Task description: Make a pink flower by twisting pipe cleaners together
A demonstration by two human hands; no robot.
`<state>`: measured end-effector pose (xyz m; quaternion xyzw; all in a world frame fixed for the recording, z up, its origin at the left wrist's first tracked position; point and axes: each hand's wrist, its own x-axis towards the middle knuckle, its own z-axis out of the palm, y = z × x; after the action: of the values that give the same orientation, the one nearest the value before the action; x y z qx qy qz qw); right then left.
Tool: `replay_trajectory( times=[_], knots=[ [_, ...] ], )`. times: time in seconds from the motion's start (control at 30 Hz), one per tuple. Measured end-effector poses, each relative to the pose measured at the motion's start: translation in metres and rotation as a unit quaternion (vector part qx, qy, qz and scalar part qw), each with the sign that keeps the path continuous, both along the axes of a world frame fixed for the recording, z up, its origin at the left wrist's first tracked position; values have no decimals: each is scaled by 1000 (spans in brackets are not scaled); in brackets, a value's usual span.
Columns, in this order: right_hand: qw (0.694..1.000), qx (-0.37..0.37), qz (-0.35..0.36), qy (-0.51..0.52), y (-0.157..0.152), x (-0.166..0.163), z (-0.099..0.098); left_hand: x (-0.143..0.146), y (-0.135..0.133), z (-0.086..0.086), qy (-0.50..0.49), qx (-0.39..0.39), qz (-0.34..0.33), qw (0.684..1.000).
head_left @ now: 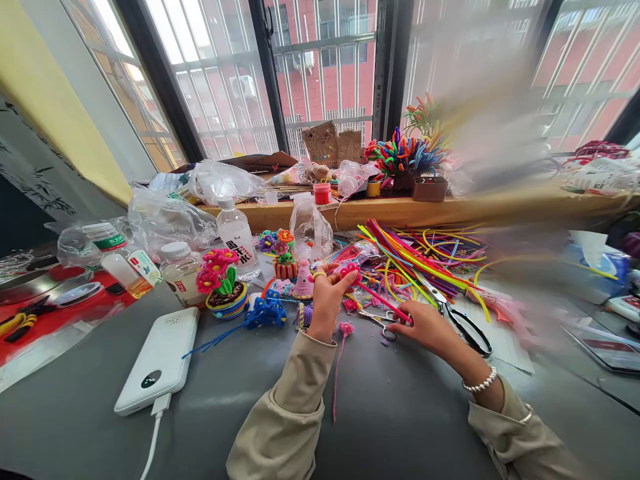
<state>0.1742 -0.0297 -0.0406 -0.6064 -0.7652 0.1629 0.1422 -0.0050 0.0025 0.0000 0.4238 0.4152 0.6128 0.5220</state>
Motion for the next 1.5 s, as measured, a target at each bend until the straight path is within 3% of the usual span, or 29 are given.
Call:
replay_trajectory(
  times=[0.27, 0.57, 0.8, 1.13, 1.5],
  knots=[
    [999, 29, -5, -22, -3, -7, -7, 1, -1, 1, 23, -5, -14, 1000],
    [998, -37, -23, -42, -4, -10, -1, 1, 0, 0, 29, -2, -35, 999],
    [997, -47, -40, -44, -9, -10, 0, 2, -1, 3, 30, -9, -11, 999],
    [994, 3, -108, 32, -1, -10, -4, 2, 1, -1, 7, -14, -33, 999],
    [969, 15, -114, 221, 4, -9, -2, 2, -5, 2, 17, -2, -80, 997]
  ],
)
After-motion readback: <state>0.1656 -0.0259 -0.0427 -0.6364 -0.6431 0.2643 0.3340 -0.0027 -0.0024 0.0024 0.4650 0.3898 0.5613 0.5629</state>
